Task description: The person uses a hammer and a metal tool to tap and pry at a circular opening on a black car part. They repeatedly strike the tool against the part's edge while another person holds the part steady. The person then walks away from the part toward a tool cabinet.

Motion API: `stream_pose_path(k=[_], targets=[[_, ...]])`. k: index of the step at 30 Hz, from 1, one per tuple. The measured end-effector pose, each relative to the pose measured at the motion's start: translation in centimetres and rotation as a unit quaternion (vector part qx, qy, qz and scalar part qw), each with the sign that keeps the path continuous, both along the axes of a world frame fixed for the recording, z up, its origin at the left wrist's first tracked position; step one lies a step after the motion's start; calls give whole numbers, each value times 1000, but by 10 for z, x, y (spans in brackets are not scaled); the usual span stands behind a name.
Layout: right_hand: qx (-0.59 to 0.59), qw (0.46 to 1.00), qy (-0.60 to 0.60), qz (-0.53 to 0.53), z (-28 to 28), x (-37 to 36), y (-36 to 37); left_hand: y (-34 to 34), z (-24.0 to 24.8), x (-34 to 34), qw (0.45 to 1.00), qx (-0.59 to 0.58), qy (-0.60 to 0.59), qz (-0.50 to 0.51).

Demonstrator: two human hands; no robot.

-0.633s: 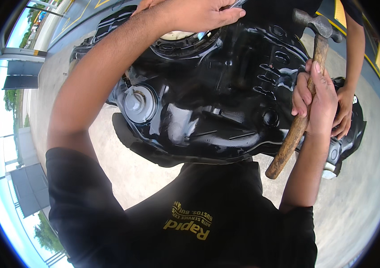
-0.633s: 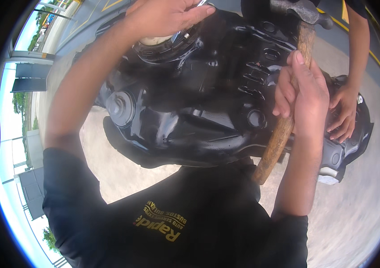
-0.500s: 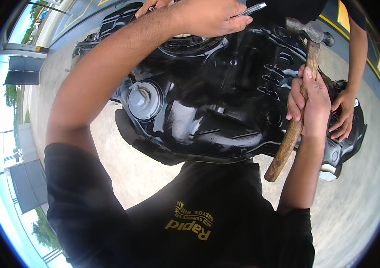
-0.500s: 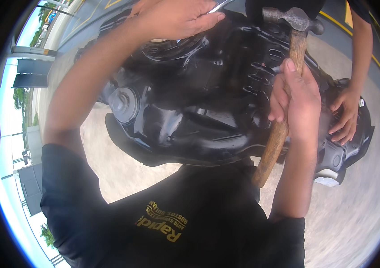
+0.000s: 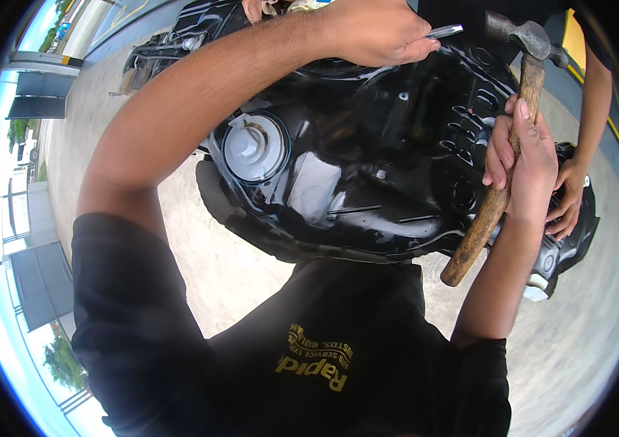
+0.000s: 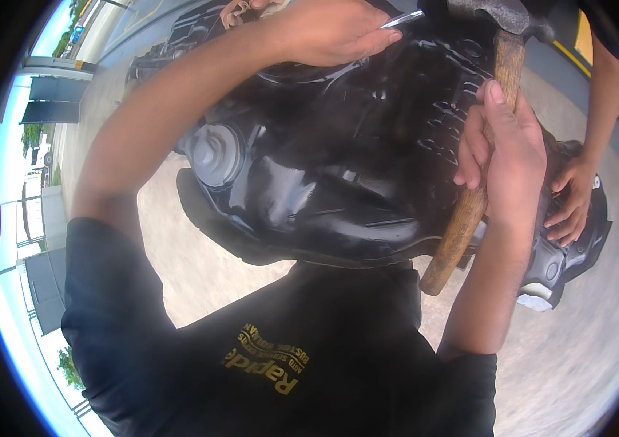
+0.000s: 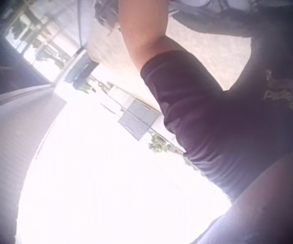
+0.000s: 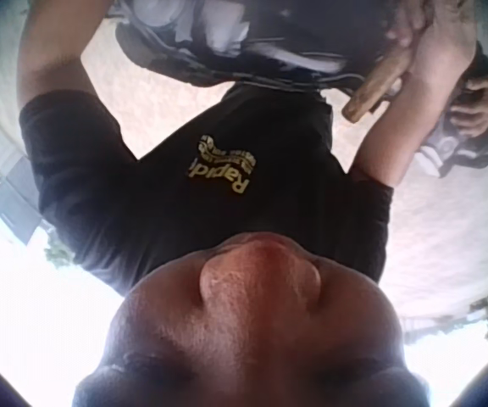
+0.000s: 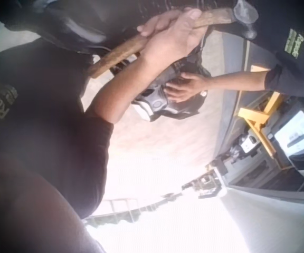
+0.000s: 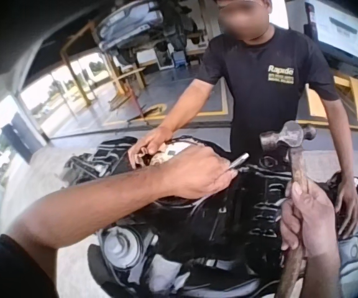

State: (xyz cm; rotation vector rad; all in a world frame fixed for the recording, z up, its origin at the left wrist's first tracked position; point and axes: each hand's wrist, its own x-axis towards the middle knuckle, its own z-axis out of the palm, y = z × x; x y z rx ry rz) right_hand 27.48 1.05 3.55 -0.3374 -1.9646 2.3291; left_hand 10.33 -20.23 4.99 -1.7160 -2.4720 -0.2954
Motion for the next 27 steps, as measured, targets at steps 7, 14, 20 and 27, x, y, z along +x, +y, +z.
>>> stream_pose_path(k=[7,14,20,27], targets=[[22,997,-37,66,-3,2,3,-2,-3,1,1000,3,19,-5],[29,997,-35,69,-2,1,2,-2,-2,1,1000,-18,13,-3],[-26,992,108,-53,26,-1,37,-2,-1,5,1000,-25,10,16],[69,996,-56,8,14,16,32,-4,-7,4,1000,-25,14,4]])
